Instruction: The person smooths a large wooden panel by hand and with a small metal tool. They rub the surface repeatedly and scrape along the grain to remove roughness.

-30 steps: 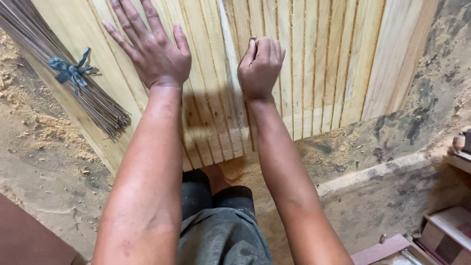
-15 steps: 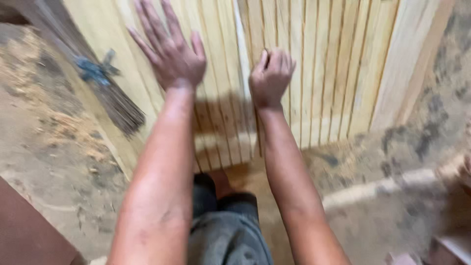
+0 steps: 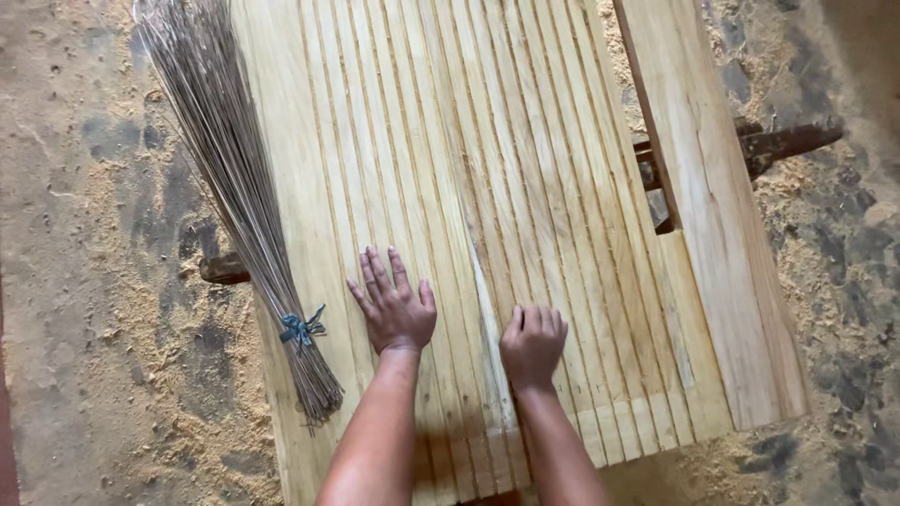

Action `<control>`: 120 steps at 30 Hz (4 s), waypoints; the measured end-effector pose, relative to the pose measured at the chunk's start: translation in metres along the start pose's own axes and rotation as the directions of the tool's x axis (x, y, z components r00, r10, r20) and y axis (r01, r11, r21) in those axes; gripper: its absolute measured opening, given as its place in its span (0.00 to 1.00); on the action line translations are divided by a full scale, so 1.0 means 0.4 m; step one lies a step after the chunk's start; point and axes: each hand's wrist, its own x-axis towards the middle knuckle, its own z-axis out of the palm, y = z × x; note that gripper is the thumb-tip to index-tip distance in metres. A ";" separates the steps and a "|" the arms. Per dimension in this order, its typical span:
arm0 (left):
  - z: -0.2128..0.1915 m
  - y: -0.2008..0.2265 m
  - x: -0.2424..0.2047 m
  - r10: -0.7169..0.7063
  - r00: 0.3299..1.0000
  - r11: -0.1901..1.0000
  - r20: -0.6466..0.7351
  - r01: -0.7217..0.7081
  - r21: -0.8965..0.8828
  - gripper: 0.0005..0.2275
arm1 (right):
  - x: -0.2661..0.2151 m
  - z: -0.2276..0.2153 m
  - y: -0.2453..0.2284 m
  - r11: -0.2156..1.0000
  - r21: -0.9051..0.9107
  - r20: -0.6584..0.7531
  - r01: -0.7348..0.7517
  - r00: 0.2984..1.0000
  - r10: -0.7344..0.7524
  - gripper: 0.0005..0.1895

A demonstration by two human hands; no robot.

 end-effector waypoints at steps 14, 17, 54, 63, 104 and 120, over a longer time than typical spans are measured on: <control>-0.016 -0.002 -0.006 0.021 0.999 1.000 0.047 -0.020 -0.014 0.35 | -0.015 0.037 0.027 0.998 0.039 -0.005 0.039 0.999 -0.039 0.02; -0.025 0.002 -0.009 0.022 0.998 0.999 0.060 -0.020 -0.030 0.35 | 0.070 0.081 0.002 0.999 0.007 0.007 -0.038 0.999 0.038 0.05; -0.063 -0.003 0.004 -0.030 0.947 0.991 0.320 0.069 -0.114 0.34 | 0.004 0.114 0.034 0.999 0.035 0.011 0.014 1.000 -0.014 0.04; -0.075 0.002 0.007 -0.016 0.944 0.989 0.329 0.063 -0.134 0.35 | 0.044 0.108 0.017 0.996 0.092 0.054 0.020 0.998 -0.025 0.09; -0.001 -0.011 -0.004 0.012 0.998 0.992 0.061 -0.004 -0.122 0.36 | 0.628 0.452 -0.115 0.991 0.129 -0.085 0.035 0.996 -0.024 0.05; 0.003 -0.016 0.001 0.018 0.997 0.994 0.074 -0.009 -0.110 0.35 | 0.649 0.437 -0.133 0.977 0.106 -0.203 0.182 0.966 -0.158 0.05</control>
